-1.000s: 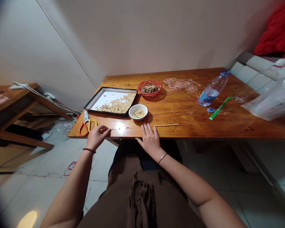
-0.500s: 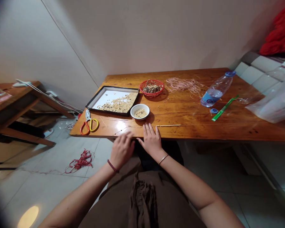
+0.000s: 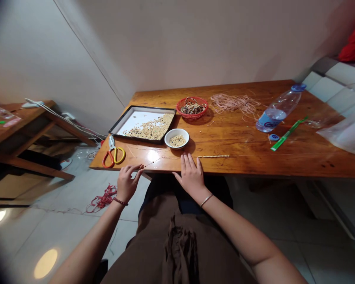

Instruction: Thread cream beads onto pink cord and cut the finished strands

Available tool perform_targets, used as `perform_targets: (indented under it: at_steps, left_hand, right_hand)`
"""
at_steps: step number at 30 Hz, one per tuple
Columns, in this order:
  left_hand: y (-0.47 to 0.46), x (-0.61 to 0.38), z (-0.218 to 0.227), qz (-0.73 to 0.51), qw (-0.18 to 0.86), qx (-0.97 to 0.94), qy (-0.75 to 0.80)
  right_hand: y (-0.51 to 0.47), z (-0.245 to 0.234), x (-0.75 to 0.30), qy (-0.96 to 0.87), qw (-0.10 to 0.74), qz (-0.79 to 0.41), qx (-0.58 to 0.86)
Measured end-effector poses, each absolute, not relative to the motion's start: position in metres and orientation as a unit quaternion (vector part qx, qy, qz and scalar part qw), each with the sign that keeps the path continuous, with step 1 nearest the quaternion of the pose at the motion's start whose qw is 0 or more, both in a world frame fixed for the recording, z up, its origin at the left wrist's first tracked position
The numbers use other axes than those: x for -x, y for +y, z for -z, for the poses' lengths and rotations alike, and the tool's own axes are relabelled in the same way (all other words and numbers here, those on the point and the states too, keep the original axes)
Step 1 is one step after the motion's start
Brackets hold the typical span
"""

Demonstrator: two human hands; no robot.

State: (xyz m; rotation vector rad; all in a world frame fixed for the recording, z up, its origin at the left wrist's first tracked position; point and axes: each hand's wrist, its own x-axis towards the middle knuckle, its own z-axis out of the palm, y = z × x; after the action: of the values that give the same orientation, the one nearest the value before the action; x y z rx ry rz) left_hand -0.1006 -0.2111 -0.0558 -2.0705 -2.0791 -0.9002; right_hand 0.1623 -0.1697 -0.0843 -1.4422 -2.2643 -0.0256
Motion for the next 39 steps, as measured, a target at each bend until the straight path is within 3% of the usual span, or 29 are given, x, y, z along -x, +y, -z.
perform_targets:
  at_steps: [7,12,24,39]
  left_hand:
    - [-0.204,0.097,0.051,0.287,0.027,0.68,-0.674]
    - [-0.203,0.099,0.047,0.293,-0.009,0.689,-0.663]
    - [-0.2,0.104,0.05,0.298,-0.022,0.677,-0.673]
    - [-0.2,0.116,0.051,0.28,0.013,0.645,-0.711]
  right_hand:
    - [-0.184,0.062,-0.154,-0.813,0.225,0.004,0.537]
    - [-0.201,0.049,-0.116,-0.883,0.217,-0.039,0.414]
    - [-0.177,0.075,-0.078,-0.858,0.214,-0.05,0.465]
    - [-0.182,0.07,-0.094,-0.858,0.213,-0.051,0.465]
